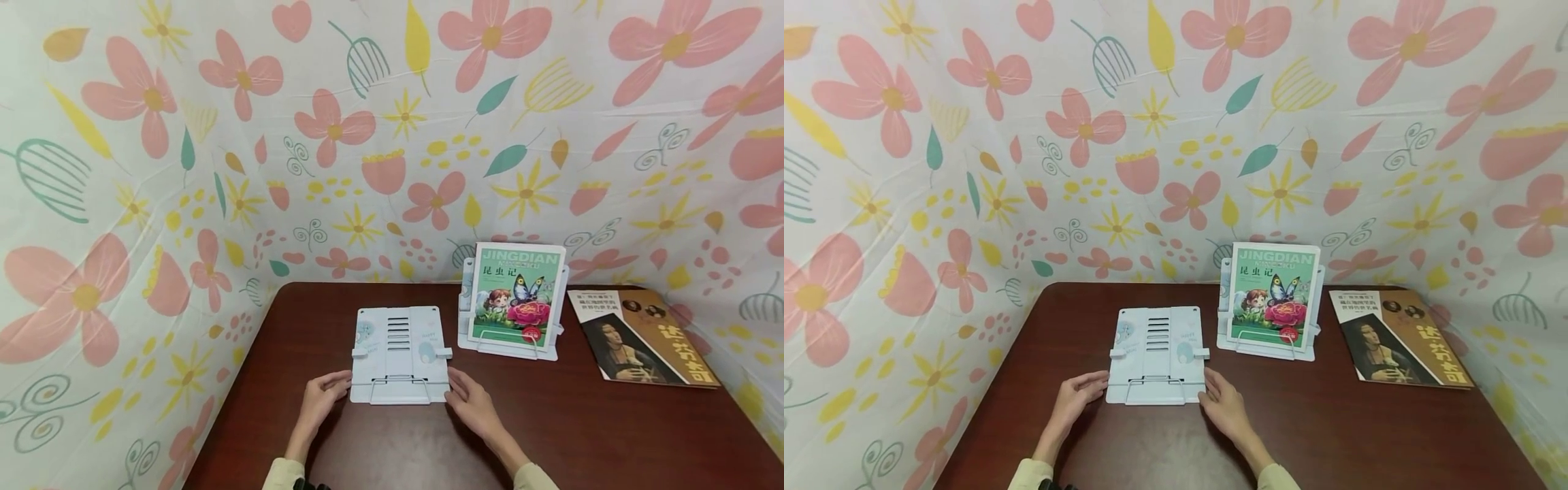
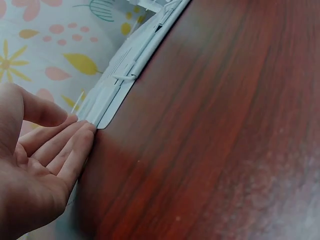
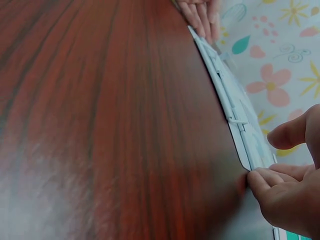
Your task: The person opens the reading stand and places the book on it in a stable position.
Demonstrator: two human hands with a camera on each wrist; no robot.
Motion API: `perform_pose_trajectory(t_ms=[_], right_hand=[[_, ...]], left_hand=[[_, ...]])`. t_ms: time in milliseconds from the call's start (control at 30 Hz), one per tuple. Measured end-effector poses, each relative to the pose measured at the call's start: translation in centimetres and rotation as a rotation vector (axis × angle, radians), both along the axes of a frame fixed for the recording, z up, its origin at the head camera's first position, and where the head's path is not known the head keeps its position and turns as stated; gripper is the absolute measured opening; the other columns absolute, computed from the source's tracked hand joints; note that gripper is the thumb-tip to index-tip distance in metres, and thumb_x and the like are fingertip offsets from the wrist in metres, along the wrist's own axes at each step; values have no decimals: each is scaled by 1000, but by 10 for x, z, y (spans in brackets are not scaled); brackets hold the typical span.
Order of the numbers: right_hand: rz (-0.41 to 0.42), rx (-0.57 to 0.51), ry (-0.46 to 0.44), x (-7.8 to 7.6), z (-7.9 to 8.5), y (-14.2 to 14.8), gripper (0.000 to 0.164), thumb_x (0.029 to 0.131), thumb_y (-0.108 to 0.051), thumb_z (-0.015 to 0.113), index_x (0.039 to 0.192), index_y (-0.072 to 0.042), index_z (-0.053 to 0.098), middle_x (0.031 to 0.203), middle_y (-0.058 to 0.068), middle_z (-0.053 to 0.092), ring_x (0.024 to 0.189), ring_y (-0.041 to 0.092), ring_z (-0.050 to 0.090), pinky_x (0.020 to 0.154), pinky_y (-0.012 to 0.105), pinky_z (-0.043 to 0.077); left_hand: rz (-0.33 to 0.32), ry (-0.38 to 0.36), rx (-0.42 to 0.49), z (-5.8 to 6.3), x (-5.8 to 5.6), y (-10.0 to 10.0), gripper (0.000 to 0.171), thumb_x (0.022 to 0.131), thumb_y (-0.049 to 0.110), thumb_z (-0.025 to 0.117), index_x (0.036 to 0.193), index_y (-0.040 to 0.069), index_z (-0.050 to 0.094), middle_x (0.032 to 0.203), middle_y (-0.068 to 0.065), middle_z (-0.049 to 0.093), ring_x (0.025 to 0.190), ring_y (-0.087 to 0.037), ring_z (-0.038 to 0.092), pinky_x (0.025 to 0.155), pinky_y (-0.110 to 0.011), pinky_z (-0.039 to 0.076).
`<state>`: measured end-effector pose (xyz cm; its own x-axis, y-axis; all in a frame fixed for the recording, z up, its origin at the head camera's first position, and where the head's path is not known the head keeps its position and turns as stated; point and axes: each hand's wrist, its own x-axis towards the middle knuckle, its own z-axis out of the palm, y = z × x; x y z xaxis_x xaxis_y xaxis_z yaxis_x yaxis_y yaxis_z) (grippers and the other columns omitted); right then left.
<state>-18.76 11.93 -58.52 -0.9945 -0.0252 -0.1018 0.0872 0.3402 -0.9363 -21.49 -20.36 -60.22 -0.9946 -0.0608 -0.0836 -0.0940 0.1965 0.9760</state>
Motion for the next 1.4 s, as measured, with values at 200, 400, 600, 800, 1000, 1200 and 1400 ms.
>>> perform_pose_trajectory(t_ms=[200,400,600,800,1000,1200,1400], right_hand=[[-16,2,15,4,-2,4,51,96,-2,63,145,5,50,146,26,54,135,37,54,103,38,52],[-31,8,43,6,-2,6,48,94,2,64,141,8,52,142,28,57,131,38,58,99,33,55],[-37,67,110,4,2,10,39,94,2,65,132,10,60,132,28,64,120,38,66,94,36,58],[-108,191,206,-7,6,3,27,91,-1,67,118,4,69,112,19,73,99,29,74,82,33,61],[-80,224,210,-17,7,-14,19,88,-2,68,106,3,71,94,11,75,87,23,72,78,32,60],[-64,217,204,-20,12,-28,13,86,-2,69,98,3,72,88,12,75,82,24,73,76,36,60],[-44,276,200,-19,17,-32,8,85,-4,70,91,0,72,84,9,74,79,22,72,74,36,59]], left_hand=[[-37,7,-18,0,2,2,29,93,12,71,118,-3,73,116,-21,74,105,-23,72,82,-23,59],[-79,6,-67,5,6,4,28,94,10,69,119,-2,73,114,-21,74,100,-17,73,74,-18,57],[-127,-8,-53,14,1,-3,30,97,10,64,121,-8,70,115,-26,72,101,-30,75,79,-31,62],[-90,-23,-35,16,-38,-9,32,101,7,58,127,-11,63,121,-30,68,106,-36,72,90,-40,60],[-86,-75,-1,21,-91,0,40,102,4,56,140,-9,53,133,-31,62,120,-39,65,99,-43,56],[-115,-125,33,21,-122,10,39,102,4,56,140,-8,54,137,-31,59,126,-40,61,104,-47,52],[-54,-129,16,20,-129,21,34,102,9,59,133,-6,61,131,-27,64,120,-35,65,100,-42,56]])
